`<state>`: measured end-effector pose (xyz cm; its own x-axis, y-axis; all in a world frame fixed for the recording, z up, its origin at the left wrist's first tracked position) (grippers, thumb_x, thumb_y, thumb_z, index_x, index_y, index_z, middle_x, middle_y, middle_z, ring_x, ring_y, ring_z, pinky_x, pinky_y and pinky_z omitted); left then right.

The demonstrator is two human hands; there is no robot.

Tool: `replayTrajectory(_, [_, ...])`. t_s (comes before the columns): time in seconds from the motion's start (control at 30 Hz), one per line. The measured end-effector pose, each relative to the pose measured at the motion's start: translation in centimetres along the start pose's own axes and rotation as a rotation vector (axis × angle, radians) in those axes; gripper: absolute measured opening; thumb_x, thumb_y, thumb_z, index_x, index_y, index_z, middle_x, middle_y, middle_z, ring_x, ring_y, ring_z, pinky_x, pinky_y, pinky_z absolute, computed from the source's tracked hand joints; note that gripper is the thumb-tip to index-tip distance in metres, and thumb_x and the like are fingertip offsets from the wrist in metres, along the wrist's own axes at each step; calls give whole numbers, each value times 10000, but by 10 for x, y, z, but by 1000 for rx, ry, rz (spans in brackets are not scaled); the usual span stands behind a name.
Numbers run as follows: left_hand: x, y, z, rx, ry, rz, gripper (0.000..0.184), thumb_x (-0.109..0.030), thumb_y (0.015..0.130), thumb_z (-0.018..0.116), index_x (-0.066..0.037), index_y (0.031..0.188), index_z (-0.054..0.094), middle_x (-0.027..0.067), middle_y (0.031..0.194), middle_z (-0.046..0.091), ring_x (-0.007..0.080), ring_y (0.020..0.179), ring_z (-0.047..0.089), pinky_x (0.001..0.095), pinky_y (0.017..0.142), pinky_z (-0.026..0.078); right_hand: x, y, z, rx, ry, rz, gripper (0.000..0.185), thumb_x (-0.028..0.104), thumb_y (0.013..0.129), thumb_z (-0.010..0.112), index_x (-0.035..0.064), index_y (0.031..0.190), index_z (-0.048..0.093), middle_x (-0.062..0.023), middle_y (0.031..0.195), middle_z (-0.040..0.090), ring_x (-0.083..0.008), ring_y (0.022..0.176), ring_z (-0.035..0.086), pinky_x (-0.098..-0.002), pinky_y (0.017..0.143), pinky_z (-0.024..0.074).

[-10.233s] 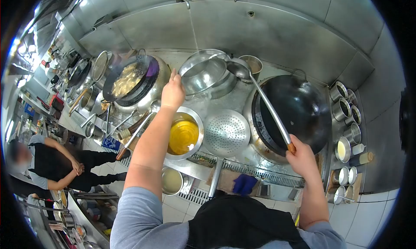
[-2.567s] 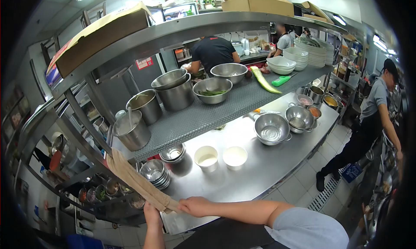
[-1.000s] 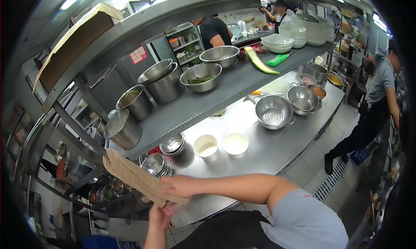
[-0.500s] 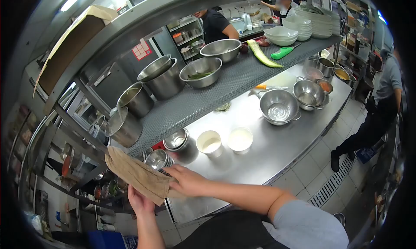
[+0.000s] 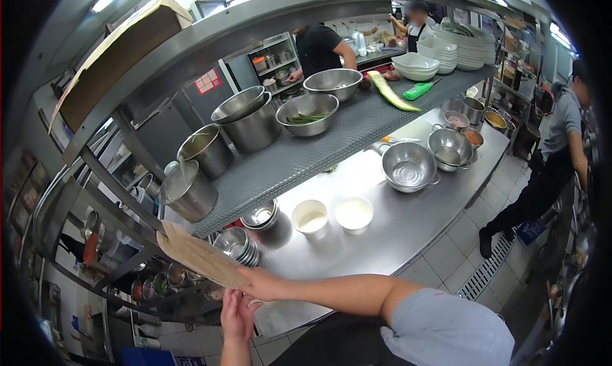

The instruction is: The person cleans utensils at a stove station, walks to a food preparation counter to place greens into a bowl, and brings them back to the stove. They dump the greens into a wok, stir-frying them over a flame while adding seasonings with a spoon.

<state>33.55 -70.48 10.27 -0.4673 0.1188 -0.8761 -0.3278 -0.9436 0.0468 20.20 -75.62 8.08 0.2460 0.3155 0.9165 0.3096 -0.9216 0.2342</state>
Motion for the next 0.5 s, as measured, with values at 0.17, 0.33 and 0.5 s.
replayTrajectory(0.17, [-31, 20, -56, -240, 211, 199, 492, -328, 1007, 460, -43, 1396, 365, 134, 1218, 592, 222, 1049, 597, 367, 842, 516, 34, -8, -24, 5, -206, -72, 418, 382, 916, 585, 25, 1128, 543, -232, 915, 651, -406, 875, 635, -469, 774, 499])
replayTrajectory(0.33, [-63, 45, -13, -159, -6, 389, 448, -243, 999, 470, -43, 1384, 353, 127, 1294, 531, 239, 1167, 546, 397, 970, 454, 56, -10, -25, 393, -252, 18, 543, 538, 943, 473, 14, 1052, 569, -232, 985, 640, -390, 932, 628, -458, 807, 491])
replayTrajectory(0.5, [-42, 53, -19, -294, -32, 250, 428, -199, 1004, 438, -59, 1402, 369, 130, 1341, 508, 266, 1190, 543, 408, 999, 452, 66, -11, -45, 148, -326, -70, 573, 533, 942, 480, 2, 1132, 578, -227, 1114, 610, -372, 975, 625, -434, 849, 490])
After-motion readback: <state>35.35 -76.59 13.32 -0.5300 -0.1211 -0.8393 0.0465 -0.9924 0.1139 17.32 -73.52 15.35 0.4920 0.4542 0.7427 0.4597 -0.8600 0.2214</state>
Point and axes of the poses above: each hand's wrist, its own y-axis towards the middle knuckle, its own z-axis out of the palm, x = y × z, the point moved 2 cm from there along y, towards the middle knuckle
